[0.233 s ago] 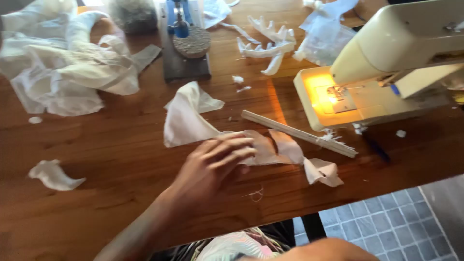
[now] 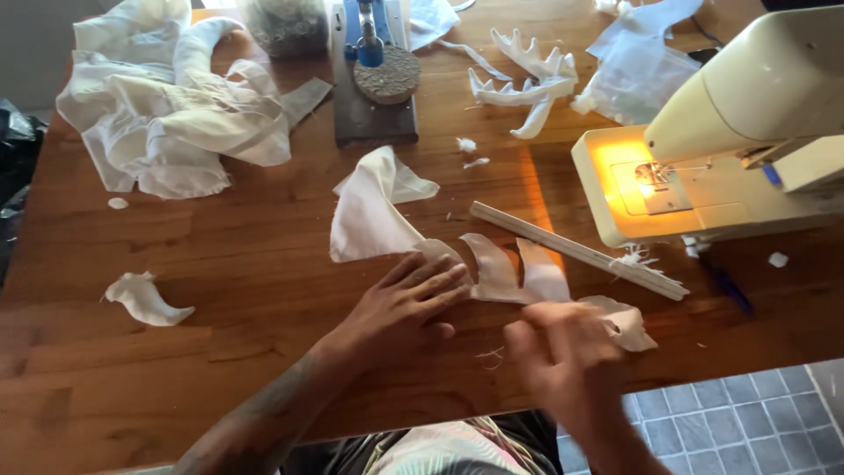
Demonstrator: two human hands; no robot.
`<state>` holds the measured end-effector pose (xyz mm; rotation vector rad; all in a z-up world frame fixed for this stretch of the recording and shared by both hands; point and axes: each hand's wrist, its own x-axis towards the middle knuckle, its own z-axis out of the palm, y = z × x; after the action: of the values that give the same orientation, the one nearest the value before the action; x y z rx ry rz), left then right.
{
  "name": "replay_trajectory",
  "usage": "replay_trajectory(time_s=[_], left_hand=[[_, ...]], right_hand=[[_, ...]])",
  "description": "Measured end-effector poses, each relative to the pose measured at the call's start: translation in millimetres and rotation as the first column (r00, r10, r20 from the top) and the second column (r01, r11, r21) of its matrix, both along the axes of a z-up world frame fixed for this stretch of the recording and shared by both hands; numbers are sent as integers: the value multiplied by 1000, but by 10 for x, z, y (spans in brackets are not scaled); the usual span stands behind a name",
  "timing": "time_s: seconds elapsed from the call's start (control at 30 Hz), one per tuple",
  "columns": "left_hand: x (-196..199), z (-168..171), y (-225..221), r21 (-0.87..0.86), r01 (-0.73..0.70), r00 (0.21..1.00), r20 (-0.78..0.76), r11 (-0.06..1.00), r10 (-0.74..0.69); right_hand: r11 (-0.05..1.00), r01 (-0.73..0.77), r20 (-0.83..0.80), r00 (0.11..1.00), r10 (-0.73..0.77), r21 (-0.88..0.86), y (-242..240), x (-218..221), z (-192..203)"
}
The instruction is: Stuffing and shaping small white fabric components using a pen as a tool
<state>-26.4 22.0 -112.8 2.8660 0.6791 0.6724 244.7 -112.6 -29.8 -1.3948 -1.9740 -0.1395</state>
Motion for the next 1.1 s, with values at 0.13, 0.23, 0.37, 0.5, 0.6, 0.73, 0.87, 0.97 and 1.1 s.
replay_trajectory(time_s=[0.13,0.23,0.37,0.5,0.6,0.73,0.87,0.97,1.1], left_hand=[[-411,456,-85,-154,9,1000,21,988,-6],[-692,668,-206,-226,-32,999,23,974,38],[-1032,720,-392,-324,-151,989,-37,934,146],[-1274,814,-603,-334,-244,968,-36,910,247],[-1501,578,-741,-272,-323,946,-70,907,316],[-1603,409,-877,-318,-388,919,-62,865,390],[-1567,342,-924,-206,-442,881,85,873,466],[-1537,334,-925,-139,-512,836,147,848,529],[-1532,286,-956,-55,-578,797,177,814,577]], right_hand=[[886,428,138,902,-408,-179,-98,639,-584],[900,354,93,935,-342,-253,-93,606,-640],[961,152,21,988,-151,-229,6,383,-632],[870,-81,-315,945,-87,-485,195,325,-460],[584,-379,-642,684,-346,-718,348,406,-485],[424,-778,-764,109,-636,-464,452,448,-554],[757,-403,-713,-288,-639,-515,432,461,-633],[829,-276,-787,-273,-553,-487,249,381,-479],[896,-144,-906,124,-405,-420,57,180,-487]])
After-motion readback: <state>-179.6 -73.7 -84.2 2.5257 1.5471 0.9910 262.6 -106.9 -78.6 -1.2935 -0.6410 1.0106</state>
